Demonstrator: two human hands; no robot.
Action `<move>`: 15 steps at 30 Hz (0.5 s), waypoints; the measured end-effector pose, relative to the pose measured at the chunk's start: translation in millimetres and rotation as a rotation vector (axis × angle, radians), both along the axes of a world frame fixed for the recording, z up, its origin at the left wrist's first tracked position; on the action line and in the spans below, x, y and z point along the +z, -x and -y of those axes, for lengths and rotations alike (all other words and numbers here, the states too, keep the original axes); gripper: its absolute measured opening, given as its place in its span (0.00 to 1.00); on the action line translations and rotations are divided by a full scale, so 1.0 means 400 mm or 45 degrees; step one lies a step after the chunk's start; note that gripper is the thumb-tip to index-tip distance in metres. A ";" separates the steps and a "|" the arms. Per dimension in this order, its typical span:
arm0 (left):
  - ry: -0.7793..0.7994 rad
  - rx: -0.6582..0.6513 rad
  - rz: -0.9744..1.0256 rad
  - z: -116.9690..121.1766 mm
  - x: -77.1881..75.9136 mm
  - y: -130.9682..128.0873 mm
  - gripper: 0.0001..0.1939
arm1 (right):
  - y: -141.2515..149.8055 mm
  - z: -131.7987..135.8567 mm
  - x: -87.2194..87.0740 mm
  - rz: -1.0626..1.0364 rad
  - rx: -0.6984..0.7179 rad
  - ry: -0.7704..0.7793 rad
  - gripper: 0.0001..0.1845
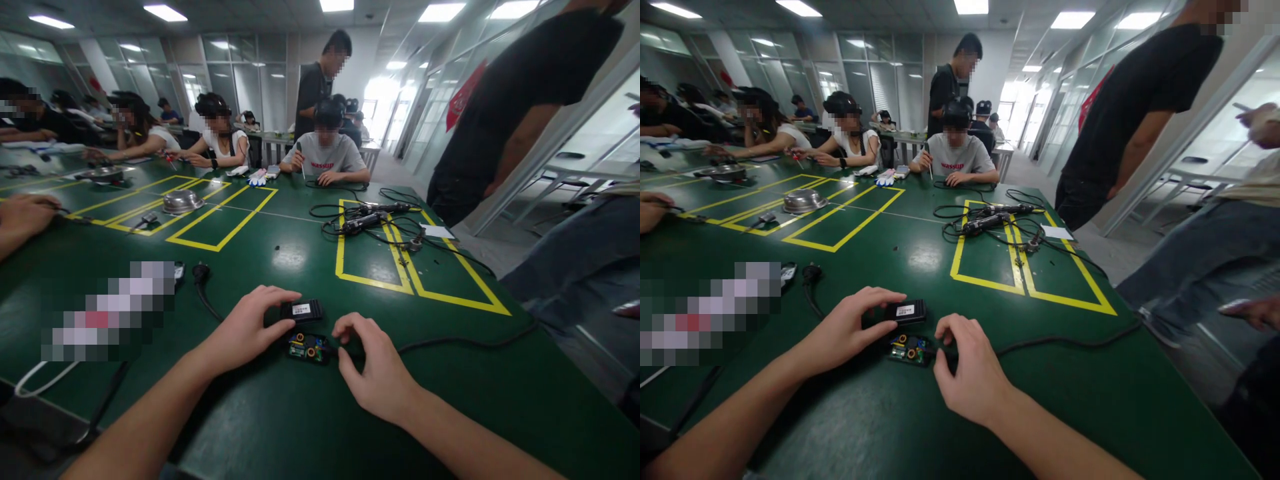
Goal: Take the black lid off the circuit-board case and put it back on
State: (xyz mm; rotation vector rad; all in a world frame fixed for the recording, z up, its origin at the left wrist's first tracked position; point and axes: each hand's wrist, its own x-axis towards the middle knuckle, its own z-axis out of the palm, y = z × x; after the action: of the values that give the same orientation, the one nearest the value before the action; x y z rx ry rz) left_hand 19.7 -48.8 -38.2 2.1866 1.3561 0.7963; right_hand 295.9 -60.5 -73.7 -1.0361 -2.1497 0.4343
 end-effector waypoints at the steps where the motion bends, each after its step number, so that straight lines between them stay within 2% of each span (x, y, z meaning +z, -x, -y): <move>1: 0.043 -0.046 0.027 0.005 0.010 0.000 0.19 | -0.003 0.001 -0.001 -0.014 -0.019 0.029 0.16; 4: 0.142 -0.157 0.090 0.016 0.031 0.002 0.17 | -0.007 0.006 0.001 -0.003 -0.014 0.094 0.24; 7: 0.202 -0.219 0.081 0.022 0.036 0.002 0.20 | -0.007 0.010 0.011 0.057 0.049 0.128 0.26; 11: 0.223 -0.276 0.010 0.025 0.031 -0.004 0.21 | -0.001 0.012 0.024 0.089 0.110 0.121 0.26; 15: 0.218 -0.293 0.007 0.024 0.030 -0.013 0.20 | 0.007 0.009 0.028 0.107 0.132 0.090 0.22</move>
State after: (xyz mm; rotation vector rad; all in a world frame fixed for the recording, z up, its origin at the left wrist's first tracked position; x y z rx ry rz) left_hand 24.8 -58.6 -26.4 2.1528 1.1004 0.5781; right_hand 293.0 -64.1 -62.7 -1.0006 -2.2850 0.5274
